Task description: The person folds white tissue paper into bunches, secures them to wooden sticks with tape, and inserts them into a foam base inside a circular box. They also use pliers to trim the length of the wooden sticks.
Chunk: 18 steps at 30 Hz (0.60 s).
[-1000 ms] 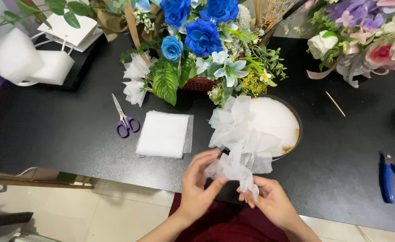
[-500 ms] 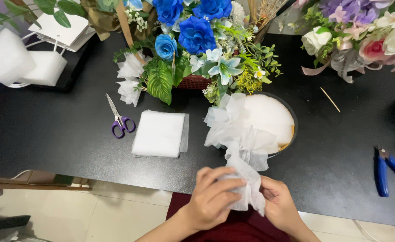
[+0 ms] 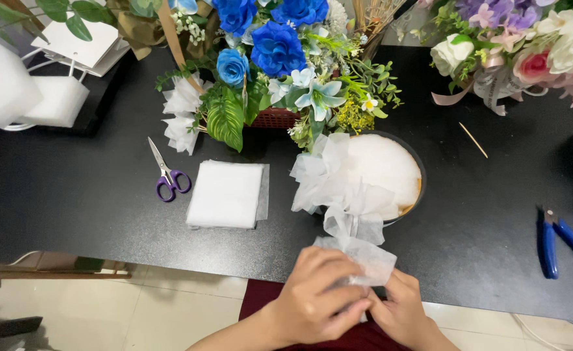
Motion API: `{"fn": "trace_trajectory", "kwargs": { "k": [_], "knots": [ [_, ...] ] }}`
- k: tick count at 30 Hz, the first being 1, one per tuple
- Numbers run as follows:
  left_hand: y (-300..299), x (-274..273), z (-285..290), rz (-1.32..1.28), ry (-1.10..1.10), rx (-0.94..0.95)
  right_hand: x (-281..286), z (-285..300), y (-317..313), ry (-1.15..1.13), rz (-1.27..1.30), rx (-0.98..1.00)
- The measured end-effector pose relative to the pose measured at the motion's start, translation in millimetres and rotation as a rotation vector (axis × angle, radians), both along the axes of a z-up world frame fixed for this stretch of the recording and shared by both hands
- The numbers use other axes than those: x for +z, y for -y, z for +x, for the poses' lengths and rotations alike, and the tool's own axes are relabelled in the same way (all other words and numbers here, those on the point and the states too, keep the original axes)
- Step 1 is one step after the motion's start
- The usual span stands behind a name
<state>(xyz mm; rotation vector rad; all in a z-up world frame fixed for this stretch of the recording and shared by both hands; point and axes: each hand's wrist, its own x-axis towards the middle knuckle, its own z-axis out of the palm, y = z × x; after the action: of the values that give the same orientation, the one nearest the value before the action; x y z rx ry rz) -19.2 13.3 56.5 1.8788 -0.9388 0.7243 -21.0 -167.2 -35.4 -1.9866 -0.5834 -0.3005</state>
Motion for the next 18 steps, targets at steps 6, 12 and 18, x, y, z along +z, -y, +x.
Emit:
{"fn": "trace_trajectory", "kwargs": {
  "k": [6,12,18],
  "knots": [
    [9,2,2,0.008,0.171,-0.037,-1,-4,11,0.046,-0.039,-0.086],
    [6,-16,-1,-0.194,0.235,0.083,-16,-11,45,0.144,0.076,-0.171],
    [15,-16,5,-0.069,0.167,0.08,6,9,52,0.313,-0.042,-0.449]
  ]
}}
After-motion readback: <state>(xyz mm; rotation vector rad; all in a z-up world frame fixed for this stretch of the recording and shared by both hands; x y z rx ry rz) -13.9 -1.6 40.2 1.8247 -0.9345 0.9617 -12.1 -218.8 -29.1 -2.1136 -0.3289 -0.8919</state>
